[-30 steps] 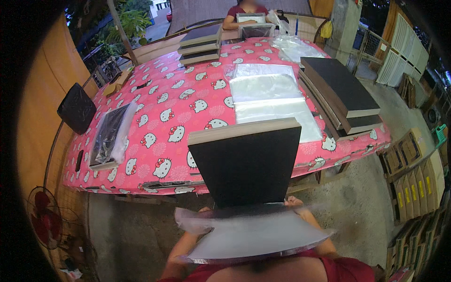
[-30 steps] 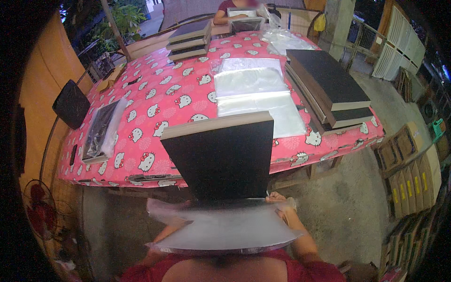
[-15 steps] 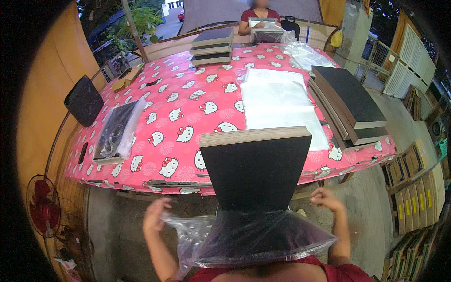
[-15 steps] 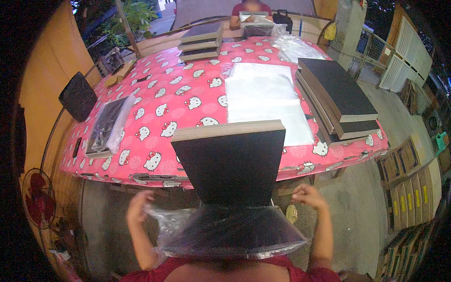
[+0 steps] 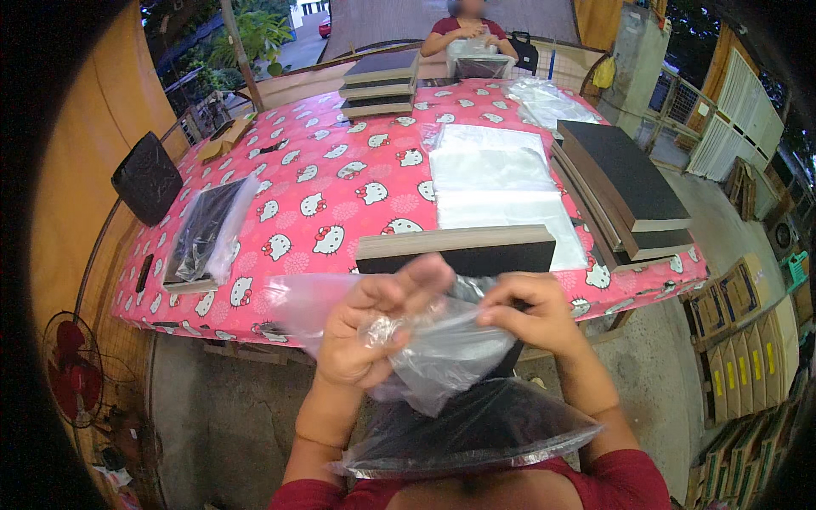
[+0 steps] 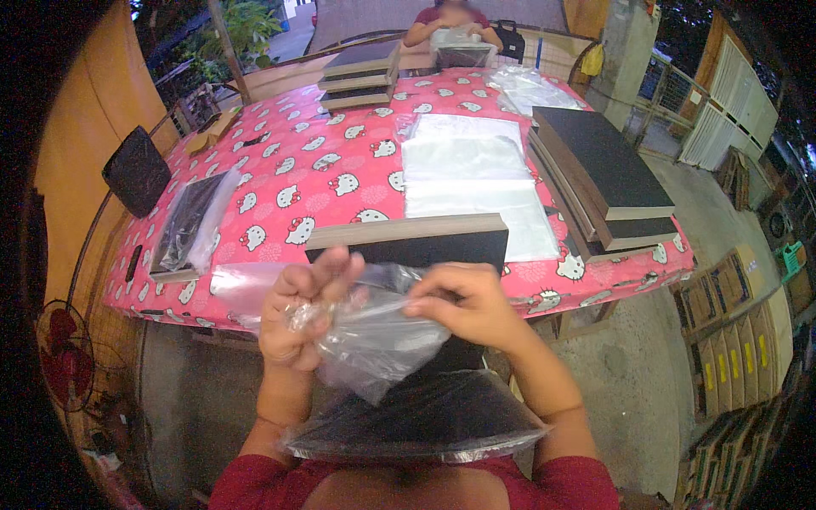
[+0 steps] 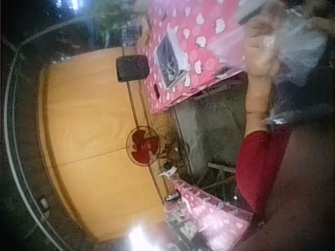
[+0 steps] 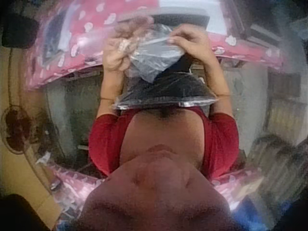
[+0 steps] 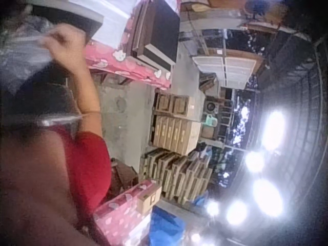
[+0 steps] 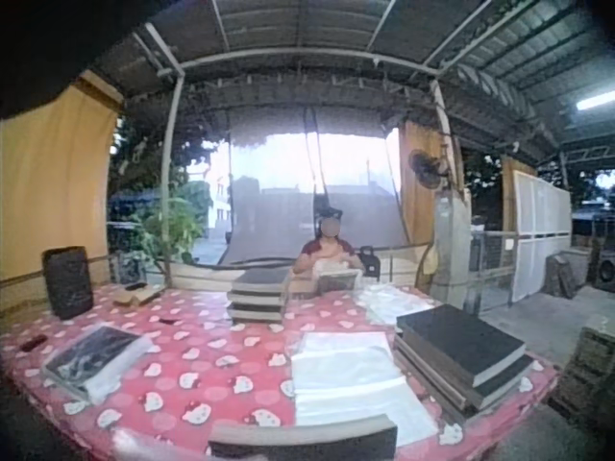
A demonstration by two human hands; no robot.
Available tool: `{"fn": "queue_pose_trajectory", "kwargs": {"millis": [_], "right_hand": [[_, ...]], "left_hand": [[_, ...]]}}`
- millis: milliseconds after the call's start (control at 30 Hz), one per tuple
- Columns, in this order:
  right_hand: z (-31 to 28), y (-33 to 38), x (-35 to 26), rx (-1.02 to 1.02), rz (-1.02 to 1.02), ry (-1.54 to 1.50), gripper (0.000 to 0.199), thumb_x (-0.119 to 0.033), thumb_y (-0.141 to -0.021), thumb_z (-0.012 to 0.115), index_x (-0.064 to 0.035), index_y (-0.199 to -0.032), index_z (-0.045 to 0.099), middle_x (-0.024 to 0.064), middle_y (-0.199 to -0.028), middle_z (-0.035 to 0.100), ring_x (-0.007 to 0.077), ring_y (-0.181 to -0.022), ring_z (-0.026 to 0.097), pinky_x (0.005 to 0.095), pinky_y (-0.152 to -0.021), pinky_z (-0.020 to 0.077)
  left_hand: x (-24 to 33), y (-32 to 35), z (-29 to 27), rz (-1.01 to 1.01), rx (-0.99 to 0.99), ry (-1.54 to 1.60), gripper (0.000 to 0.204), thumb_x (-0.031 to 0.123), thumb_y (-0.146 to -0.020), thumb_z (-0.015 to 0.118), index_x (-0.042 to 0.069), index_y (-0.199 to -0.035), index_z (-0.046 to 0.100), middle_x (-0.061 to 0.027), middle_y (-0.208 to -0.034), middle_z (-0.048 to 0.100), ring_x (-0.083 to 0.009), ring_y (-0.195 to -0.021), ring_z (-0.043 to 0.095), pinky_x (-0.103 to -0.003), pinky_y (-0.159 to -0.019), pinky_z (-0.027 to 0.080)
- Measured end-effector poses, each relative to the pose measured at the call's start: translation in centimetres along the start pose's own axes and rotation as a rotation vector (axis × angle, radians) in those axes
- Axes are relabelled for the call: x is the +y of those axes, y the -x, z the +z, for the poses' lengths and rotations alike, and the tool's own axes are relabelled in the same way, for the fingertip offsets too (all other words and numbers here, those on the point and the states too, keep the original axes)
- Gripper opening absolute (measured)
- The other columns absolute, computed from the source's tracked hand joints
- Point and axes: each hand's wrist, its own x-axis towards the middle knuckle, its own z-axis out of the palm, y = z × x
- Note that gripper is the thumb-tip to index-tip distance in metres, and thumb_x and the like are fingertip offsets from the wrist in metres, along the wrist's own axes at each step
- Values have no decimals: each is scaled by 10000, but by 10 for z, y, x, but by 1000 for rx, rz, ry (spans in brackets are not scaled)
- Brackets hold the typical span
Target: The person picks up a stack of black rectangular boards and places them inside a large plastic bag. They then take an individual black board and slide it into a separate plastic bag.
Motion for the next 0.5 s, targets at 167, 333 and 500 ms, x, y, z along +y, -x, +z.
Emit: {"fn": "queue_pose_trajectory", "kwargs": {"millis": [167,333,500], "right_hand": [[-7,16,-2,257,-176,198,57,-43,-727,605,-5,-703,571,70,-613,542,176,-564,511,271,-598,426],[-2,16,11,497,-271,212,79,-46,-754,569,0,-708,523,83,-631,526,205,-585,500,292,-645,423],[0,29,0,66,-44,-720,165,-121,-805,539,-2,-695,505,120,-709,546,214,-713,540,317,-649,425]], "left_hand": [[-19,1,-15,-12,378,-236,289,58,-803,554,-20,-1073,487,-184,-1031,553,-235,-961,540,-334,-816,446],[-24,1,-26,-1,456,-540,182,167,-842,537,-5,-892,567,-112,-733,610,-148,-636,580,-258,-591,468],[-16,5,-34,-176,-208,-811,233,270,-819,547,55,-731,552,-78,-704,567,-140,-681,546,-321,-598,450]]}}
